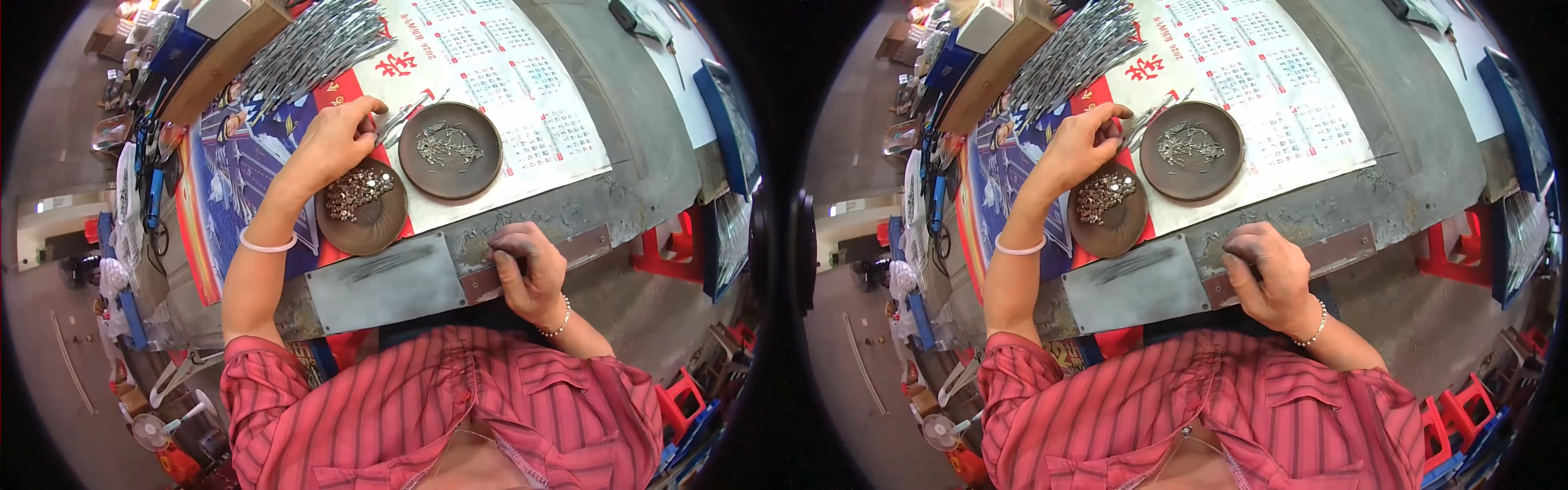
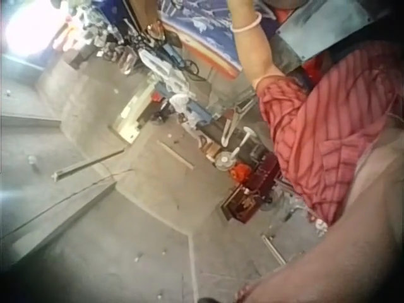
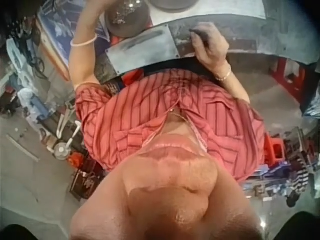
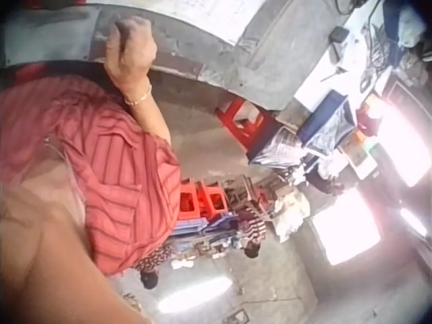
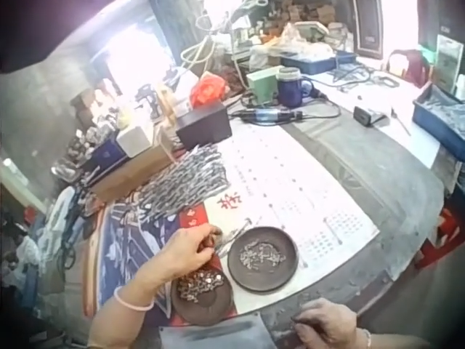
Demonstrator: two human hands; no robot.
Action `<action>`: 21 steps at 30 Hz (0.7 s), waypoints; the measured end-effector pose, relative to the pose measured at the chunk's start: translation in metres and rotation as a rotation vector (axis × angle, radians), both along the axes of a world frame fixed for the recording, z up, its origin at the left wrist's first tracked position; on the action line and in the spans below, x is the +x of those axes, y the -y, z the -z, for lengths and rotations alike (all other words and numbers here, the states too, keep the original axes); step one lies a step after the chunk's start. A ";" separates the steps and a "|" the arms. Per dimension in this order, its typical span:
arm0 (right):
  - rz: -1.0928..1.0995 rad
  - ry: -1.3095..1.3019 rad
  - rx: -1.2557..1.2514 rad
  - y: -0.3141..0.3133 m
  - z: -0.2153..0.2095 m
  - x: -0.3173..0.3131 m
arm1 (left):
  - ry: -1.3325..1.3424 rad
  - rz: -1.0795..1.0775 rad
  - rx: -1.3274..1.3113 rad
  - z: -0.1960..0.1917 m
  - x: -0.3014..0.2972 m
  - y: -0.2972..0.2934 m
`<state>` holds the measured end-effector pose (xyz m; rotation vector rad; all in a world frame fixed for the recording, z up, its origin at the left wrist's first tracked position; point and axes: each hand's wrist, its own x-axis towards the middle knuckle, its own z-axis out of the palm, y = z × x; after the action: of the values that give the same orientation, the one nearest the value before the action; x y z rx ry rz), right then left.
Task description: Assembling small metal pins and components by hand at a workbench.
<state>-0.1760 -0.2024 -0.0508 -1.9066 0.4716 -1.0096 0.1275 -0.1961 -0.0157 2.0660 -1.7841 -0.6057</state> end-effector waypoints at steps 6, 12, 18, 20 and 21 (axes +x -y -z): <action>-0.001 -0.005 -0.033 -0.001 -0.004 0.000 | -0.021 -0.042 -0.078 -0.005 -0.001 -0.012; 0.004 -0.090 0.078 -0.002 -0.001 -0.002 | -0.618 -0.252 -0.383 -0.045 -0.033 -0.072; -0.057 -0.402 -0.362 0.045 -0.052 0.017 | -0.954 -0.322 -0.463 -0.040 -0.111 -0.175; -0.056 -0.554 -0.597 0.066 -0.056 0.036 | -1.148 -0.300 -0.429 -0.026 -0.136 -0.195; -0.065 -0.557 -0.608 0.074 -0.054 0.044 | -1.220 -0.336 -0.405 -0.021 -0.148 -0.202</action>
<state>-0.1316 -0.2762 0.0034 -2.7519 0.4365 -0.5969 -0.0205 0.0057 0.0049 1.1715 -0.7327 -0.9841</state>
